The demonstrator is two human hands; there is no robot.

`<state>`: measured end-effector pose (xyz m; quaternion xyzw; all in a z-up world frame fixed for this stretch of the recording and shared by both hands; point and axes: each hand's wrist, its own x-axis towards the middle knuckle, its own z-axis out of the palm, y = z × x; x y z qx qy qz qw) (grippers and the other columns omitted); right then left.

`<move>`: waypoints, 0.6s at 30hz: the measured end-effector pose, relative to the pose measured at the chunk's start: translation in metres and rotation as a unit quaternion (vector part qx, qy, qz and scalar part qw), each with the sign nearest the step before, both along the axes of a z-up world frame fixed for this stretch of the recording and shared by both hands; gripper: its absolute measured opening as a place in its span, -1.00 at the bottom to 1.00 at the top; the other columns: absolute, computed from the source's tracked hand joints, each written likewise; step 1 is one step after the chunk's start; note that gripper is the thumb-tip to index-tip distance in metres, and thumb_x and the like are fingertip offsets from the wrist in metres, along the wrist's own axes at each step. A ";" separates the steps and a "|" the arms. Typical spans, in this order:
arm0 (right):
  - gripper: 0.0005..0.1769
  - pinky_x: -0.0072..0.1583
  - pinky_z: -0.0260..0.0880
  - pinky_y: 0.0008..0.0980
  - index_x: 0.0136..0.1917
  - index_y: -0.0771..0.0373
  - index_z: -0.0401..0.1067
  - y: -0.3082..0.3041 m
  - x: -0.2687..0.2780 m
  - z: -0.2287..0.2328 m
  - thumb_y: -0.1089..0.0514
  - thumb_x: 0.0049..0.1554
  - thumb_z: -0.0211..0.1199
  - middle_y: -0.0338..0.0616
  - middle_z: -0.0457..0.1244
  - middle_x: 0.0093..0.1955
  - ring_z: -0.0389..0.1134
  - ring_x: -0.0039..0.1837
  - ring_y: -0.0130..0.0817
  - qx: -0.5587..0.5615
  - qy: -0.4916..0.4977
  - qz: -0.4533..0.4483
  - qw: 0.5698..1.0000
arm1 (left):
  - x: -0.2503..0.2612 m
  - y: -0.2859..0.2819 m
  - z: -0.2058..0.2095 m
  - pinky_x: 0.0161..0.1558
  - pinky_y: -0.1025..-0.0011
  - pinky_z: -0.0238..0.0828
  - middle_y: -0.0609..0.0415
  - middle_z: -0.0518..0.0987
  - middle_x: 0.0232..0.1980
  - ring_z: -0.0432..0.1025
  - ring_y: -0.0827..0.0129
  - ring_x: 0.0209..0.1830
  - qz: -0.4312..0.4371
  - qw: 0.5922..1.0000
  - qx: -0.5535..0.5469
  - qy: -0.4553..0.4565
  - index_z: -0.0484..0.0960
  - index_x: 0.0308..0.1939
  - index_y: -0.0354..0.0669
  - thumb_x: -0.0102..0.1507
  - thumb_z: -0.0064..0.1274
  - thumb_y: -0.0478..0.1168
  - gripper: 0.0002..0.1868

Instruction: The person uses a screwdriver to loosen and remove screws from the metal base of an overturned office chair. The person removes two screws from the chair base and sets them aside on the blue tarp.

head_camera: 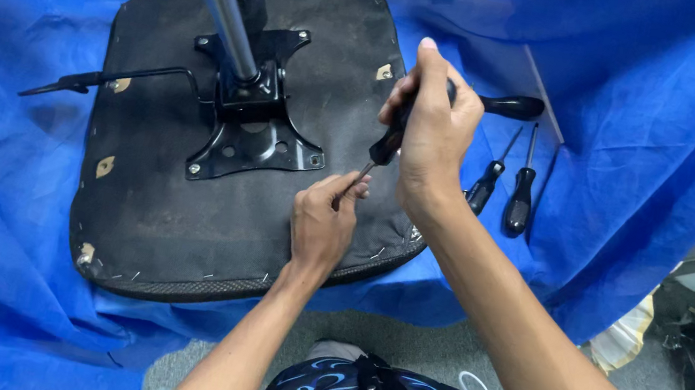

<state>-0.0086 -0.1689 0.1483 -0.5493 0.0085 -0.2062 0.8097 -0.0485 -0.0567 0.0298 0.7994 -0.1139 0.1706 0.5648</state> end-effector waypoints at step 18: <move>-0.58 -0.17 0.31 -0.37 -0.36 0.22 0.28 0.090 0.006 -0.003 0.04 0.30 0.08 -0.17 0.17 -0.38 0.23 -0.30 -0.39 0.052 -0.070 0.189 0.978 | -0.009 0.139 -0.021 -0.06 0.22 0.43 -0.14 0.54 0.09 0.48 0.14 -0.25 0.273 0.952 0.134 0.042 0.52 0.14 -0.32 0.14 0.17 -0.41 -0.53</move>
